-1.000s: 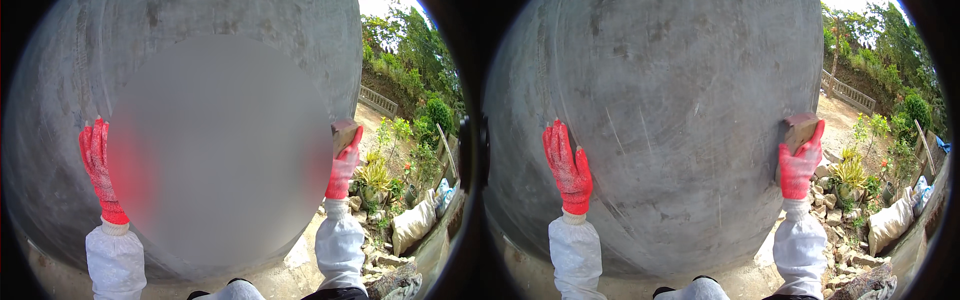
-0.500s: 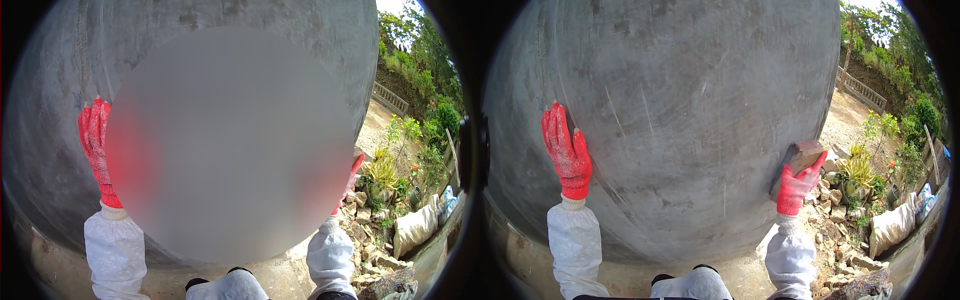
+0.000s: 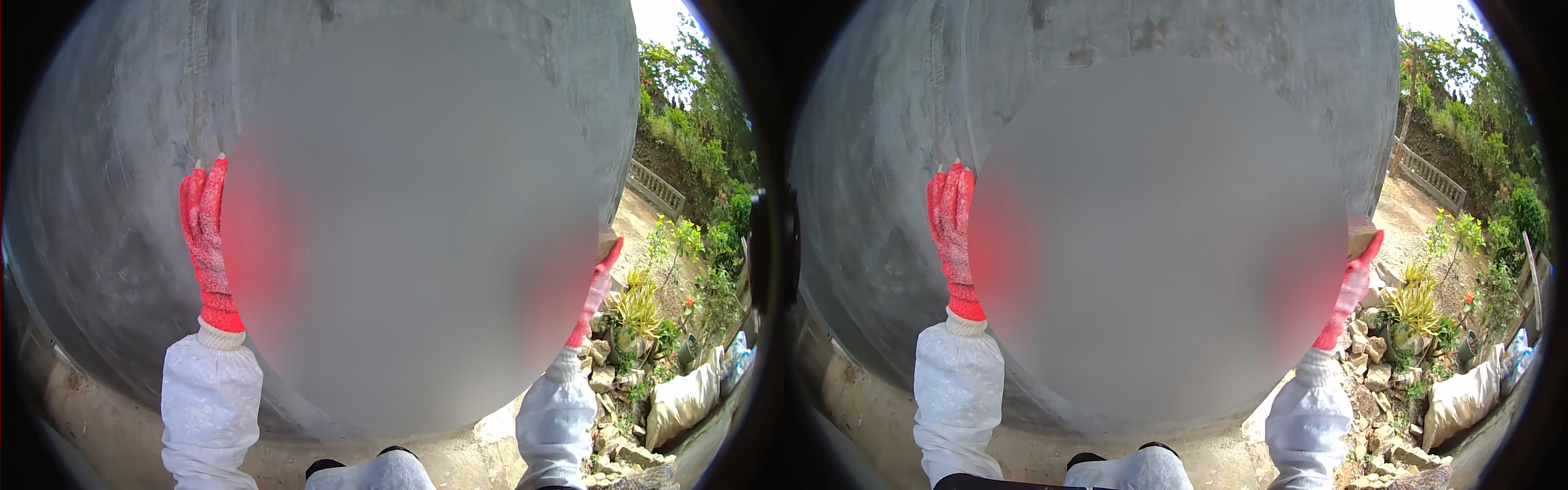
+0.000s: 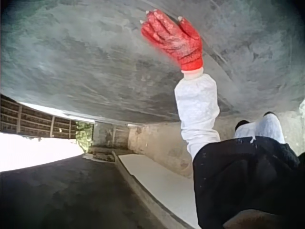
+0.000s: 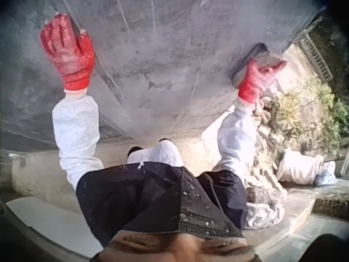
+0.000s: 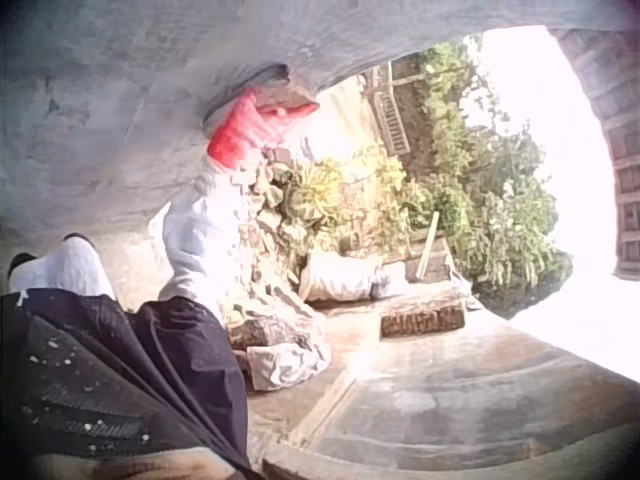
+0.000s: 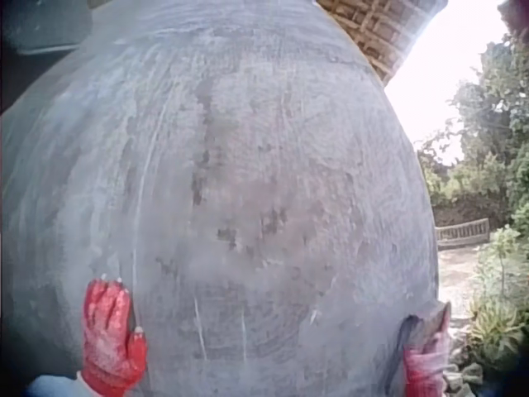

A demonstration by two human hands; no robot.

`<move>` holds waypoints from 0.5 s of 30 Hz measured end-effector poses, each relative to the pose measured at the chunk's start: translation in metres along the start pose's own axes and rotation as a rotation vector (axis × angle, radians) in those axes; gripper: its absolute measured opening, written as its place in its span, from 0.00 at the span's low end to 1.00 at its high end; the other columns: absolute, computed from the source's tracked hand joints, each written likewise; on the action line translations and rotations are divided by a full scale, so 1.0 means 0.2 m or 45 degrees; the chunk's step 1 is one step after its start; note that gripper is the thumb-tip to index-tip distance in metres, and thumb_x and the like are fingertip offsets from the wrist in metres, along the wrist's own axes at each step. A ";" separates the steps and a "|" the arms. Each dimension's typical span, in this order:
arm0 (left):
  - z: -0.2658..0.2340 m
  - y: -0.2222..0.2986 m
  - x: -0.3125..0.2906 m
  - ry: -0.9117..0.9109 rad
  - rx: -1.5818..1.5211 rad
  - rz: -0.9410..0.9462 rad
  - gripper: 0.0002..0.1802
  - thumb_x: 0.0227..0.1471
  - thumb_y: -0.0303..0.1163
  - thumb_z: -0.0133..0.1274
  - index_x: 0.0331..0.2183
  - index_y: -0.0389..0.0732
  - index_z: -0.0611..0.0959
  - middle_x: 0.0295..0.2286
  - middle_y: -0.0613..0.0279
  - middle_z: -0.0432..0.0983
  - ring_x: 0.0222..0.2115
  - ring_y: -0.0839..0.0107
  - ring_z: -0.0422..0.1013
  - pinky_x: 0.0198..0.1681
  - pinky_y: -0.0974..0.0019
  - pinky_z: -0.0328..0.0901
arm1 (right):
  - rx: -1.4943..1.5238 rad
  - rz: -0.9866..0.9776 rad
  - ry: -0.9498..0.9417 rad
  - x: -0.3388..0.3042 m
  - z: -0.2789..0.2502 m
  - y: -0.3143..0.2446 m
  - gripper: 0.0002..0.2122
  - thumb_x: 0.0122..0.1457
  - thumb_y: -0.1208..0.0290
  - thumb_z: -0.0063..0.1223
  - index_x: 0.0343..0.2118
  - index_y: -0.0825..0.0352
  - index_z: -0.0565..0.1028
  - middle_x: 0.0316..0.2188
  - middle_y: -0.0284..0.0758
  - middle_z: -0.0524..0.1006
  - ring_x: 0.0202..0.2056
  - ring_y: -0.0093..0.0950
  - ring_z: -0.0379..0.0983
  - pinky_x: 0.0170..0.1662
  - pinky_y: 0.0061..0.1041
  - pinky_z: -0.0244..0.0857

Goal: The person is sanding a curved concrete surface using a sanding block by hand.

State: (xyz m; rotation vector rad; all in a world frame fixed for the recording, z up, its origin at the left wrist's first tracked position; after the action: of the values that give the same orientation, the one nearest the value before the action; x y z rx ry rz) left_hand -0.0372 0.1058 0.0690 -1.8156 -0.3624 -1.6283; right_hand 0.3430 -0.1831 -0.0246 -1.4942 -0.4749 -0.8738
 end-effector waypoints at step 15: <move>0.03 0.04 0.01 0.041 -0.116 0.013 0.33 0.54 0.28 0.54 0.61 0.34 0.67 0.61 0.47 0.62 0.64 0.44 0.54 0.67 0.41 0.48 | -0.094 -0.324 0.182 0.49 0.00 -0.43 0.49 0.42 0.78 0.67 0.70 0.61 0.53 0.18 0.30 0.65 0.19 0.25 0.61 0.29 0.25 0.63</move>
State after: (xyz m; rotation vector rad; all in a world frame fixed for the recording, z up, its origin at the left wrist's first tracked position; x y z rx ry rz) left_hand -0.0272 0.1032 0.0690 -1.8527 -0.2678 -1.6899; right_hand 0.3392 -0.1913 0.1053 -1.4456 -0.5394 -1.2006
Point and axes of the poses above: each hand's wrist, its own x-axis towards the middle knuckle, its own z-axis out of the palm, y = z × x, the point moved 5 cm from there along x, towards the middle knuckle
